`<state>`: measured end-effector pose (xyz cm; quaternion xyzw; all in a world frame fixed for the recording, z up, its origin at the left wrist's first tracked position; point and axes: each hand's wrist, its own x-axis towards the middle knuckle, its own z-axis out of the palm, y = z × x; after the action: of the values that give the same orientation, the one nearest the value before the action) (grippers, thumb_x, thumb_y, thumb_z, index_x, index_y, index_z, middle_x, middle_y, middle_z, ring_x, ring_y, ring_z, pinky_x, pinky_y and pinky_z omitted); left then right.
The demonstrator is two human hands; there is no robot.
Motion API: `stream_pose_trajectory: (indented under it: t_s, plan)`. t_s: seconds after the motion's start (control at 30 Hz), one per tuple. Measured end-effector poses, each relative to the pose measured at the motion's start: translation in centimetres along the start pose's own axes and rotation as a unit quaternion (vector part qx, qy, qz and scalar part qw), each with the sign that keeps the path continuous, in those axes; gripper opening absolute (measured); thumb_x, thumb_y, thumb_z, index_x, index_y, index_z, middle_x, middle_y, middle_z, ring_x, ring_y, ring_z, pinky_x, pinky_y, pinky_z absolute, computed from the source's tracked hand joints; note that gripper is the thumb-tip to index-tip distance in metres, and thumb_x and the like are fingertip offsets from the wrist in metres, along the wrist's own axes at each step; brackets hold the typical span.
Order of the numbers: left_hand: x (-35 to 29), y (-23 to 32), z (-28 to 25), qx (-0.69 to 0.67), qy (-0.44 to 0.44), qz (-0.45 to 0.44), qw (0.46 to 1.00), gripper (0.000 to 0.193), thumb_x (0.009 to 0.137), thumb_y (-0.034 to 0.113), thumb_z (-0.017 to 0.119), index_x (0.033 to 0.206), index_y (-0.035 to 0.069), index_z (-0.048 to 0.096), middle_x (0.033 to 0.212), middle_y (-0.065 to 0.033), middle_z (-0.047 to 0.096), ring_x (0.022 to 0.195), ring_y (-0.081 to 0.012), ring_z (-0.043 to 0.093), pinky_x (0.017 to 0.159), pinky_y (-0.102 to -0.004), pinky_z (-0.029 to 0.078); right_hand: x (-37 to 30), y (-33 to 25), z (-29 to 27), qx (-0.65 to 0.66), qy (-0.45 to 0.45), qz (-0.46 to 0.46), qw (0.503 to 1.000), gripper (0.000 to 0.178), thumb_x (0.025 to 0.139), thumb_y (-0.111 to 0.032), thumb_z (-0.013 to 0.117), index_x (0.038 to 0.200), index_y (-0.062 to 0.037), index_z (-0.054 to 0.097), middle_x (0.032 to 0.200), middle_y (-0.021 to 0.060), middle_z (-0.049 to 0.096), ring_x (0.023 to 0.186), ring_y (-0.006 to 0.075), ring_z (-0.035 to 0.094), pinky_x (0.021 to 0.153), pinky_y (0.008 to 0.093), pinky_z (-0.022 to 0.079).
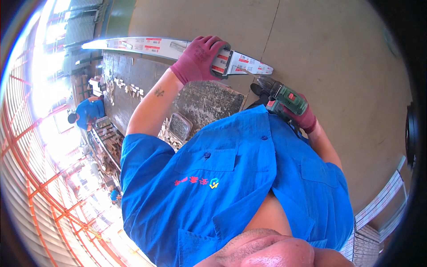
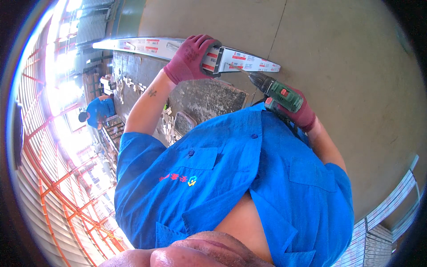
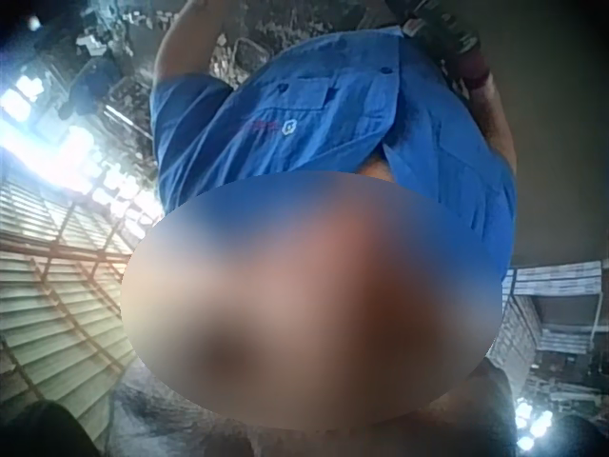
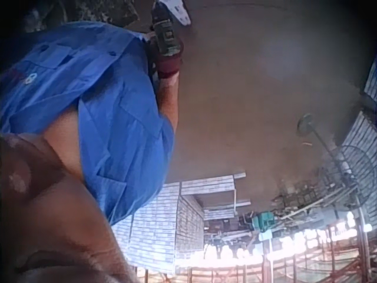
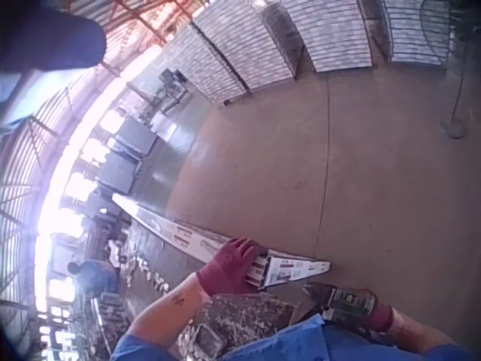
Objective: Assembling a window frame by drilling screws into the metal profile.
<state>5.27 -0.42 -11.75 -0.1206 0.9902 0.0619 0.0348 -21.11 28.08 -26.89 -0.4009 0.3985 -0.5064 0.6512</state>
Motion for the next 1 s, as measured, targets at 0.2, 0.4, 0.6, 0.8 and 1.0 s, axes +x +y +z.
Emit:
stream_pose_trajectory:
  t_s: [0.2, 0.4, 0.6, 0.8, 1.0]
  plan:
    - [0.3, 0.2, -0.1, 0.005, -0.009, 0.0, 1.0, 0.097, 0.059, 0.052, 0.093, 0.135, 0.006, 0.055, 0.129, -0.017, 0.063, 0.12, -0.0378, 0.062, 0.105, -0.048, 0.049, 0.0, -0.3, -0.3, -0.016, -0.003, 0.0, 1.0, 0.039, 0.092, -0.022, 0.079, 0.126, -0.0052, 0.071, 0.113, 0.0082, 0.077, 0.106, 0.0198, 0.072, 0.097, 0.0377, 0.057]
    - [0.4, 0.1, 0.1, 0.02, -0.01, -0.004, 1.0, 0.098, 0.059, 0.055, 0.093, 0.135, 0.007, 0.055, 0.129, -0.0155, 0.063, 0.119, -0.0365, 0.062, 0.104, -0.0474, 0.049, 0.5, -0.5, -0.7, -0.023, -0.02, -0.014, 0.999, 0.035, 0.091, -0.023, 0.078, 0.121, -0.0048, 0.072, 0.111, 0.0091, 0.077, 0.103, 0.0194, 0.072, 0.094, 0.038, 0.057]
    - [1.0, 0.0, 0.0, -0.001, -0.03, -0.012, 0.999, 0.095, 0.057, 0.053, 0.094, 0.133, 0.008, 0.057, 0.129, -0.0146, 0.063, 0.118, -0.0363, 0.062, 0.103, -0.0472, 0.049, 0.7, -1.1, -0.5, 0.009, -0.02, 0.007, 1.0, 0.032, 0.09, -0.024, 0.078, 0.116, -0.0049, 0.072, 0.107, 0.009, 0.076, 0.1, 0.0194, 0.071, 0.091, 0.0366, 0.057]
    - [0.8, 0.1, -0.3, -0.03, 0.0, -0.002, 1.0, 0.093, 0.055, 0.052, 0.094, 0.13, 0.009, 0.06, 0.128, -0.0142, 0.065, 0.119, -0.0366, 0.063, 0.104, -0.0487, 0.048, 0.8, -1.1, -0.7, 0.012, -0.023, 0.008, 1.0, 0.025, 0.089, -0.02, 0.078, 0.109, -0.0048, 0.074, 0.105, 0.0087, 0.076, 0.1, 0.0188, 0.071, 0.091, 0.0367, 0.057]
    - [0.6, 0.6, -0.7, -0.042, 0.027, 0.0, 0.999, 0.091, 0.055, 0.049, 0.093, 0.132, 0.012, 0.06, 0.128, -0.0119, 0.065, 0.12, -0.0328, 0.063, 0.105, -0.0455, 0.049, 0.3, -0.2, -0.4, 0.011, -0.01, 0.02, 1.0, 0.029, 0.089, -0.014, 0.078, 0.117, -0.0051, 0.072, 0.107, 0.0075, 0.076, 0.1, 0.0183, 0.071, 0.091, 0.0367, 0.057]
